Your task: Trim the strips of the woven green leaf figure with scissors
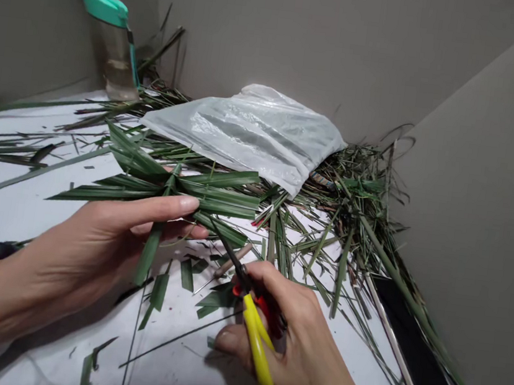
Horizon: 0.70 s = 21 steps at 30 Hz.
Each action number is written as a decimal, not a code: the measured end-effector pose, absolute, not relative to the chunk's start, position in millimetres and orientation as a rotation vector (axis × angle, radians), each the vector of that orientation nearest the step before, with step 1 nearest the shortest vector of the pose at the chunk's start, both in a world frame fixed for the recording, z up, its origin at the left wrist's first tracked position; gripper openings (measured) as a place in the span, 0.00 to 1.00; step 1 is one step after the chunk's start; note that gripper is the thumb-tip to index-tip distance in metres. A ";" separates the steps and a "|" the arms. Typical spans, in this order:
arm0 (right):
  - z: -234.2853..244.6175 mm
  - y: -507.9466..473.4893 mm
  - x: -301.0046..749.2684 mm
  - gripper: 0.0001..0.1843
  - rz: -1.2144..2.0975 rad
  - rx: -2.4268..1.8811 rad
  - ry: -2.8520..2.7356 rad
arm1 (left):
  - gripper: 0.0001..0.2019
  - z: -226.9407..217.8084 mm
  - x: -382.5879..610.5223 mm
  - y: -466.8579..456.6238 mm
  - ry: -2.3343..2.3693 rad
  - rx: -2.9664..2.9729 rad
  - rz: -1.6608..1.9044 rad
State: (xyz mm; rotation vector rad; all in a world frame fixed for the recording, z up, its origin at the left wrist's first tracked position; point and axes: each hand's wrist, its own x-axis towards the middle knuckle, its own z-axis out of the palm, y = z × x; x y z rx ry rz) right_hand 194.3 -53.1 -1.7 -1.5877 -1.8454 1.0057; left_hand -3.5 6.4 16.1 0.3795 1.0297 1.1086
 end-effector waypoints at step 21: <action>-0.8 -48.4 190.1 0.11 1.081 -1.541 -1.790 | 0.06 18.6 -1.4 5.5 1.154 0.336 1.058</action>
